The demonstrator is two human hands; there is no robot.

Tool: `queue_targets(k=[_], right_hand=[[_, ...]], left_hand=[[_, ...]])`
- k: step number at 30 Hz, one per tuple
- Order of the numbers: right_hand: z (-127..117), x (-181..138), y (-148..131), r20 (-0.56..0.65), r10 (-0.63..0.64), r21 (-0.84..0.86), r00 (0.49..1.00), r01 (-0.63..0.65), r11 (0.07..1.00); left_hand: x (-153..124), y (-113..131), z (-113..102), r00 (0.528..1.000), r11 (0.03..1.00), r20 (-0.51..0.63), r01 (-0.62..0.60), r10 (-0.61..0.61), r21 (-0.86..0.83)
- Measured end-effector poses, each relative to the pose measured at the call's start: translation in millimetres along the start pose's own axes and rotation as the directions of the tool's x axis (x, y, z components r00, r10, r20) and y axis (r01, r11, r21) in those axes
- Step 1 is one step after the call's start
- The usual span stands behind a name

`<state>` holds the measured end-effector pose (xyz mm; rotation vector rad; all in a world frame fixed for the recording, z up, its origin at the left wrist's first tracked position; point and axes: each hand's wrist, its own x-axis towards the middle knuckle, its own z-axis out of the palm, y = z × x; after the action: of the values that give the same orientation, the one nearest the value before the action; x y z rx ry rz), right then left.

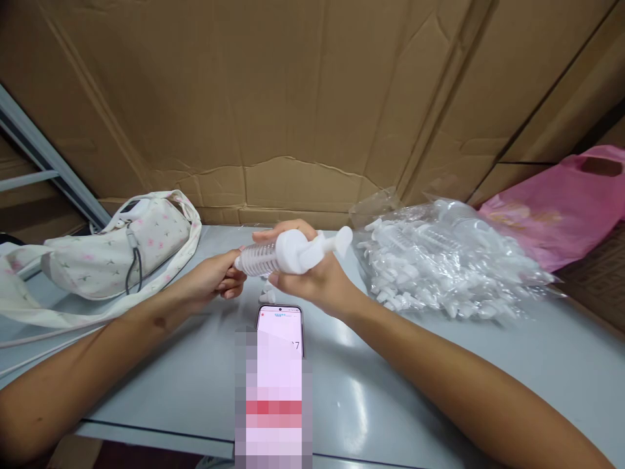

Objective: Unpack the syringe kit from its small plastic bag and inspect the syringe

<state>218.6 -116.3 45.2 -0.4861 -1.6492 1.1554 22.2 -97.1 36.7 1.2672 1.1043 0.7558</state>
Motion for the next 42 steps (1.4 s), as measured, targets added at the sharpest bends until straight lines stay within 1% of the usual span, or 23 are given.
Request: queue_targets(k=[2,3,5,8,11,13,14,17,18,20,22,26,30,33,35,36,37,38,39,40,41,42], right_hand=[[-1,0,-1,0.025,0.011,0.059,1.0,-0.013,0.998],[-1,1,-1,0.021,0.024,0.088,0.999,-0.026,0.996],[1,2,-3,-0.03,0.057,0.117,0.998,-0.053,0.992],[8,3,-5,-0.133,0.11,0.092,0.985,-0.098,0.991],[13,3,-8,-0.185,0.123,0.081,0.975,-0.11,0.991],[13,3,-10,-0.222,0.109,0.083,0.969,-0.092,0.992],[12,3,-10,-0.241,0.099,0.082,0.965,-0.082,0.993],[9,5,-9,-0.291,0.097,0.094,0.952,-0.072,0.993],[8,5,-8,-0.309,0.108,0.113,0.945,-0.076,0.991],[5,7,-6,-0.338,0.129,0.147,0.932,-0.083,0.986],[4,8,-4,-0.352,0.134,0.155,0.926,-0.084,0.984],[4,9,-4,-0.335,0.126,0.14,0.934,-0.082,0.987],[4,7,-4,-0.32,0.137,0.173,0.938,-0.084,0.981],[1,6,-5,-0.236,0.081,0.178,0.968,-0.039,0.983],[-1,6,-6,-0.176,0.053,0.159,0.983,-0.025,0.987],[-2,7,-7,-0.162,0.052,0.149,0.985,-0.028,0.988],[-3,7,-8,-0.161,0.058,0.14,0.985,-0.035,0.989],[-3,7,-8,-0.168,0.07,0.13,0.983,-0.048,0.99],[-3,7,-9,-0.179,0.084,0.116,0.98,-0.064,0.991],[-2,7,-9,-0.193,0.1,0.102,0.976,-0.082,0.991],[-2,7,-8,-0.208,0.115,0.087,0.971,-0.099,0.991],[-1,7,-8,-0.225,0.129,0.073,0.966,-0.116,0.991]], left_hand=[[0,1,0,0.999,1.0,0.037,0.002,-0.001,-0.013],[0,1,-1,0.999,1.0,0.037,-0.016,0.016,-0.006],[3,0,-1,0.998,0.998,0.019,-0.054,0.054,0.025],[7,-4,-2,0.995,0.992,-0.015,-0.098,0.1,0.082],[8,-5,-3,0.972,0.974,-0.094,-0.209,0.217,0.083],[7,-4,-3,0.951,0.96,-0.136,-0.278,0.277,0.006],[5,-3,-2,0.952,0.956,-0.125,-0.289,0.28,-0.06],[2,-2,0,0.963,0.929,-0.02,-0.263,0.267,-0.261],[2,-2,0,0.964,0.918,0.008,-0.252,0.267,-0.307],[3,-4,2,0.96,0.903,0.018,-0.257,0.28,-0.344],[5,-6,3,0.957,0.908,-0.001,-0.277,0.291,-0.316],[8,-10,3,0.95,0.936,-0.021,-0.312,0.312,-0.162],[9,-12,3,0.965,0.961,-0.038,-0.262,0.26,-0.086],[10,-12,1,0.965,0.966,-0.07,-0.245,0.251,0.084],[10,-12,-2,0.959,0.94,-0.075,-0.248,0.272,0.232],[10,-12,-3,0.952,0.914,-0.076,-0.258,0.295,0.311],[9,-12,-5,0.936,0.863,-0.081,-0.279,0.342,0.421],[9,-12,-6,0.907,0.765,-0.079,-0.298,0.413,0.571],[8,-13,-6,0.87,0.618,-0.059,-0.298,0.489,0.728],[7,-14,-6,0.837,0.446,-0.018,-0.273,0.547,0.852],[7,-14,-6,0.818,0.282,0.032,-0.235,0.574,0.93],[6,-16,-5,0.818,0.158,0.075,-0.199,0.57,0.967]])
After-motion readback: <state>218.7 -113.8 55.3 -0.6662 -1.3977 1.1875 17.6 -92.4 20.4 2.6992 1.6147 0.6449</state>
